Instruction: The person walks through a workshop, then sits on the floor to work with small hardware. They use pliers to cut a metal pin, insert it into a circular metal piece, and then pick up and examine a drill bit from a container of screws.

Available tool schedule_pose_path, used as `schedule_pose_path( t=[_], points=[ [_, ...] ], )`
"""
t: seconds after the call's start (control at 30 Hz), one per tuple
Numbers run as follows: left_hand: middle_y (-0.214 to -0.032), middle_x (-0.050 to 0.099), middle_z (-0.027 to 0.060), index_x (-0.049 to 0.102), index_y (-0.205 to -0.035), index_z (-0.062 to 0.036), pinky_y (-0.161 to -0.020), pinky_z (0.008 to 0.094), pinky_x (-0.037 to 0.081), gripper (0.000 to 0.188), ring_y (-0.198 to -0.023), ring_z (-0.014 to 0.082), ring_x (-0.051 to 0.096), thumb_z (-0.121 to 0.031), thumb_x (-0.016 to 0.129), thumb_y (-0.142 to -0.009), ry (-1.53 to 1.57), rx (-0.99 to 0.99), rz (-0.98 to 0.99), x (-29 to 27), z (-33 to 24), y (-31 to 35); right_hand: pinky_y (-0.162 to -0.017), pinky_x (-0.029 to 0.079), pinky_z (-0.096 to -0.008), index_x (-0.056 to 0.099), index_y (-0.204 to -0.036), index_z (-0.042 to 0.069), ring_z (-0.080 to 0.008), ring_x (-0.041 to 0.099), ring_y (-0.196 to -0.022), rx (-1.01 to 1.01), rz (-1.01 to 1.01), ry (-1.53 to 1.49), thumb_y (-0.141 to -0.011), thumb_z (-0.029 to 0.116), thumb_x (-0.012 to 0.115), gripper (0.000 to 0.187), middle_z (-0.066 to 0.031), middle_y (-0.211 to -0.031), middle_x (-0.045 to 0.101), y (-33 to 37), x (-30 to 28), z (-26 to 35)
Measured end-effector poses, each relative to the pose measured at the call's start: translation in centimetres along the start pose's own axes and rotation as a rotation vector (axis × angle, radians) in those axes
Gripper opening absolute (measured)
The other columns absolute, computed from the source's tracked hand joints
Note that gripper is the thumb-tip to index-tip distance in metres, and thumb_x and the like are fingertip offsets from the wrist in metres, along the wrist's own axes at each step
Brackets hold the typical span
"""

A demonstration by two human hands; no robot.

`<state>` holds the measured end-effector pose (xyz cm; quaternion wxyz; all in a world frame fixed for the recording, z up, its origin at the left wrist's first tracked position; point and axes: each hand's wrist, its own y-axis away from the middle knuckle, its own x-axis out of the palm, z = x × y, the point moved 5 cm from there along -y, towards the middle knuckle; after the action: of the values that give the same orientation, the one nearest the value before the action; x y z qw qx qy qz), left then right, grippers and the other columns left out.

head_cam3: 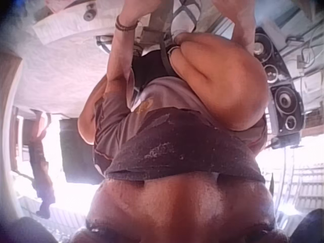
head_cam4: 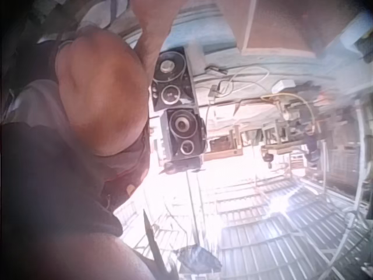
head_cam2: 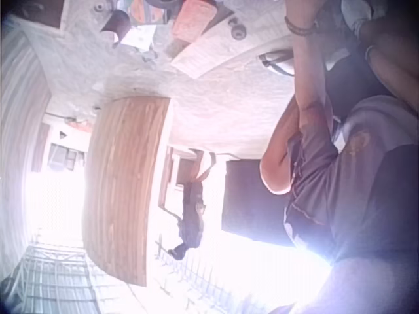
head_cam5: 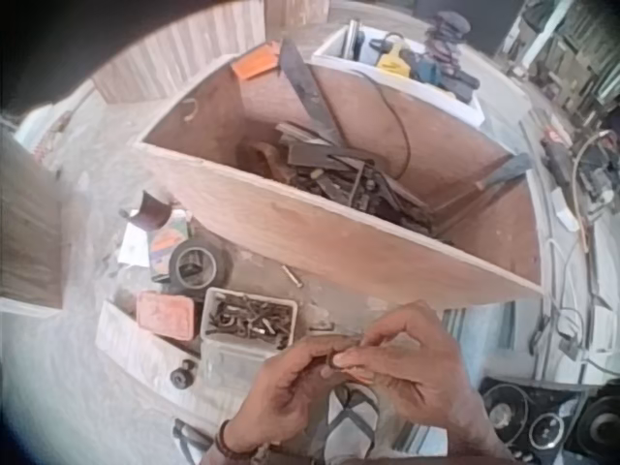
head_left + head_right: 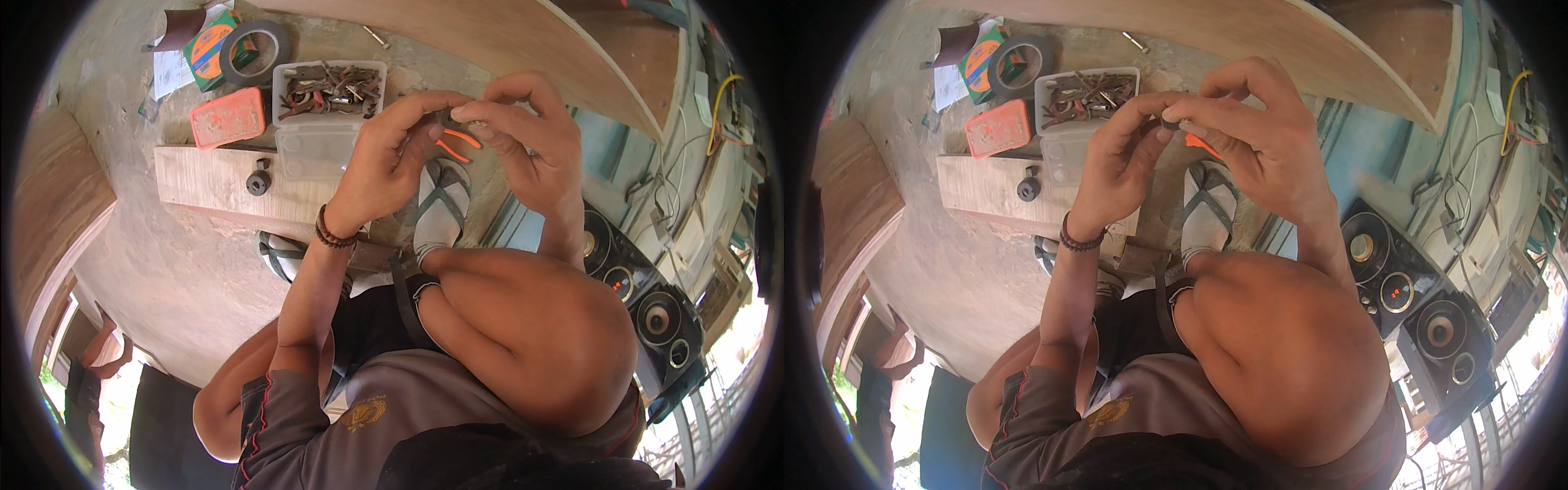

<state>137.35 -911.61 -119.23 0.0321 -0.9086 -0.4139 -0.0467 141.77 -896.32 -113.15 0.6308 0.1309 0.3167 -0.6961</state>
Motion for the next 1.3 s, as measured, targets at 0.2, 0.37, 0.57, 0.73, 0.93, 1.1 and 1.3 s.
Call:
schedule_pose_path(
  t=[0.2,0.37,0.57,0.73,0.93,1.1,1.3],
  points=[
    [-0.123,0.064,0.0118,0.056,-0.129,0.0018,-0.095,0.0299,0.05,0.029,-0.113,0.0164,0.061,0.004,0.05,-0.101,0.059,-0.073,0.054,-0.1,0.2,0.2,-0.068,0.049,-0.0308,0.078,-0.107,0.015,-0.0201,0.056,-0.081,0.0,-0.005,-0.012,-0.083,0.007,0.076,0.025,-0.0051,-0.093,0.06,0.0,0.1,0.1],
    [-0.104,0.068,0.0124,0.059,-0.125,0.001,-0.078,0.0302,0.056,0.03,-0.091,0.0193,0.073,0.006,0.047,-0.098,0.033,-0.015,-0.019,0.1,0.0,0.1,-0.067,0.05,-0.0315,0.078,-0.108,0.015,-0.0201,0.057,-0.082,-0.027,0.01,-0.003,-0.084,0.008,0.075,0.025,-0.0059,-0.094,0.061,-0.1,0.2,0.0],
    [-0.1,0.068,0.0127,0.058,-0.127,0.0014,-0.077,0.0297,0.056,0.032,-0.089,0.0195,0.073,0.006,0.05,-0.097,0.068,-0.043,-0.025,0.1,0.3,0.4,-0.068,0.05,-0.0311,0.078,-0.106,0.013,-0.0204,0.058,-0.082,0.085,-0.002,-0.047,-0.087,0.012,0.074,0.02,-0.0062,-0.093,0.062,0.1,0.5,-0.5],
    [-0.116,0.066,0.0091,0.053,-0.132,0.0012,-0.092,0.0288,0.051,0.033,-0.108,0.0138,0.063,0.005,0.054,-0.099,0.08,-0.147,0.027,0.0,0.7,0.7,-0.07,0.051,-0.0327,0.077,-0.105,0.009,-0.0221,0.061,-0.084,0.094,0.003,-0.039,-0.091,0.015,0.072,0.016,-0.0073,-0.094,0.064,0.0,0.7,-1.0],
    [-0.108,0.068,0.0081,0.054,-0.131,0.0022,-0.09,0.0284,0.052,0.033,-0.105,0.012,0.064,-0.001,0.059,-0.098,0.11,-0.229,0.067,0.7,1.2,1.2,-0.075,0.051,-0.0355,0.075,-0.104,0.004,-0.0255,0.064,-0.087,0.212,0.033,-0.046,-0.094,0.02,0.069,0.02,-0.01,-0.097,0.066,0.8,1.2,-2.4],
    [-0.105,0.069,0.0084,0.056,-0.13,0.0022,-0.082,0.0256,0.054,0.033,-0.1,0.0104,0.065,-0.006,0.062,-0.099,0.083,-0.252,0.042,1.1,2.2,1.6,-0.077,0.051,-0.0367,0.072,-0.104,0.003,-0.0276,0.064,-0.087,0.264,0.068,-0.063,-0.094,0.018,0.068,0.019,-0.0114,-0.096,0.067,1.8,1.6,-3.5],
    [-0.104,0.072,0.0108,0.059,-0.126,0.0031,-0.078,0.026,0.056,0.03,-0.092,0.0119,0.07,-0.01,0.063,-0.099,0.13,-0.394,-0.009,1.4,4.8,2.7,-0.079,0.051,-0.0378,0.071,-0.105,0.002,-0.0292,0.065,-0.089,0.301,0.113,-0.079,-0.095,0.018,0.066,0.02,-0.0127,-0.098,0.068,2.5,2.3,-3.7]
  ],
)
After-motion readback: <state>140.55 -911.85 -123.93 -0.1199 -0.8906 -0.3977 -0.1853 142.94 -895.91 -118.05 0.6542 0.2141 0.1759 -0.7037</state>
